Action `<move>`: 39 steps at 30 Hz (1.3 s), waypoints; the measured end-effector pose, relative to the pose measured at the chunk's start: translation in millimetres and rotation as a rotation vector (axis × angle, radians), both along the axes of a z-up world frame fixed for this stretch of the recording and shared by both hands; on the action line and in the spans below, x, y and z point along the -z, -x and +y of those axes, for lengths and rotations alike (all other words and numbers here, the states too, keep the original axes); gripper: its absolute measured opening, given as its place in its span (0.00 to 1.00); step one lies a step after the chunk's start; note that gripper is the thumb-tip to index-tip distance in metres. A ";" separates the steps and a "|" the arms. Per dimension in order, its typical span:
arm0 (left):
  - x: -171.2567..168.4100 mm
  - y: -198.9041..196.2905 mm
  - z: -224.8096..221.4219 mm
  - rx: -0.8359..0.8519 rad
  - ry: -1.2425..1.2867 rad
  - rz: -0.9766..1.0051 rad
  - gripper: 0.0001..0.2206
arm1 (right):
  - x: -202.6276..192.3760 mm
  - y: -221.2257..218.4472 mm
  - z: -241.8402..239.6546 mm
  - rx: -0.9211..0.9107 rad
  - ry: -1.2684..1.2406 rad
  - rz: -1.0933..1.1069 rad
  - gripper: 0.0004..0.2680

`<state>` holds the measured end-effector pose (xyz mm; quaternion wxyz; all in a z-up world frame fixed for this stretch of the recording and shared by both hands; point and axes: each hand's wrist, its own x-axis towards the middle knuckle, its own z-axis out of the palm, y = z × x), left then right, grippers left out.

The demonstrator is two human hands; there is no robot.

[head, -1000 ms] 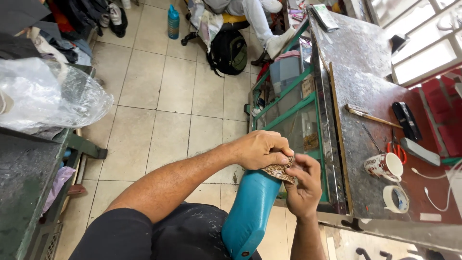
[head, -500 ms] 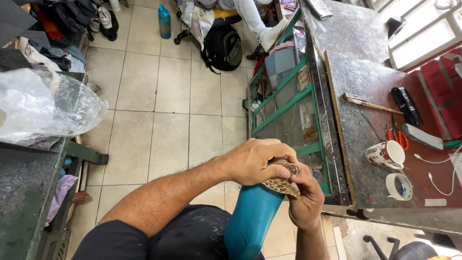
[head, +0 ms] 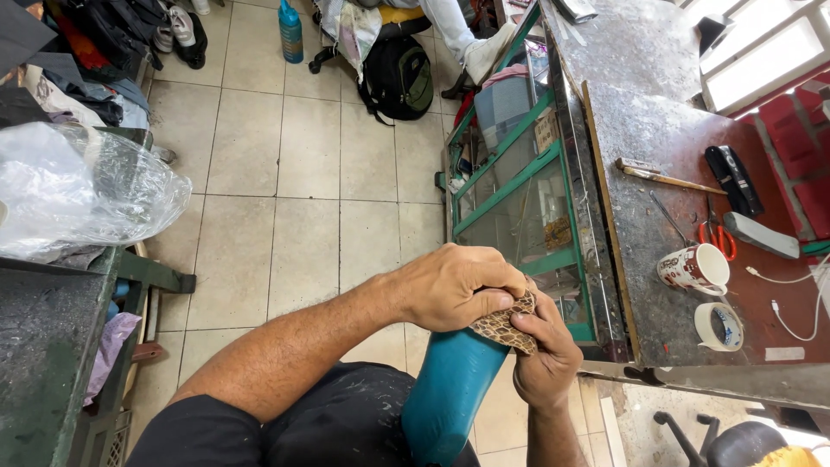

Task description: Apply and smooth a patterned material onto the heel of a shoe last

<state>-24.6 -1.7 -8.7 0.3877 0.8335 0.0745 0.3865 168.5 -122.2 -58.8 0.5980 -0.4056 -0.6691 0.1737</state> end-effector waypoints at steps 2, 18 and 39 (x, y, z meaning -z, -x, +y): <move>-0.7 3.0 3.1 0.025 0.021 0.047 0.07 | -0.2 1.2 1.9 0.007 0.003 -0.007 0.06; 13.7 7.3 13.8 -0.002 0.013 0.066 0.14 | 2.4 8.6 15.4 -0.044 -0.042 0.041 0.07; -3.5 11.4 4.4 -0.029 0.113 0.103 0.13 | 5.7 10.3 12.2 -0.075 0.018 0.079 0.06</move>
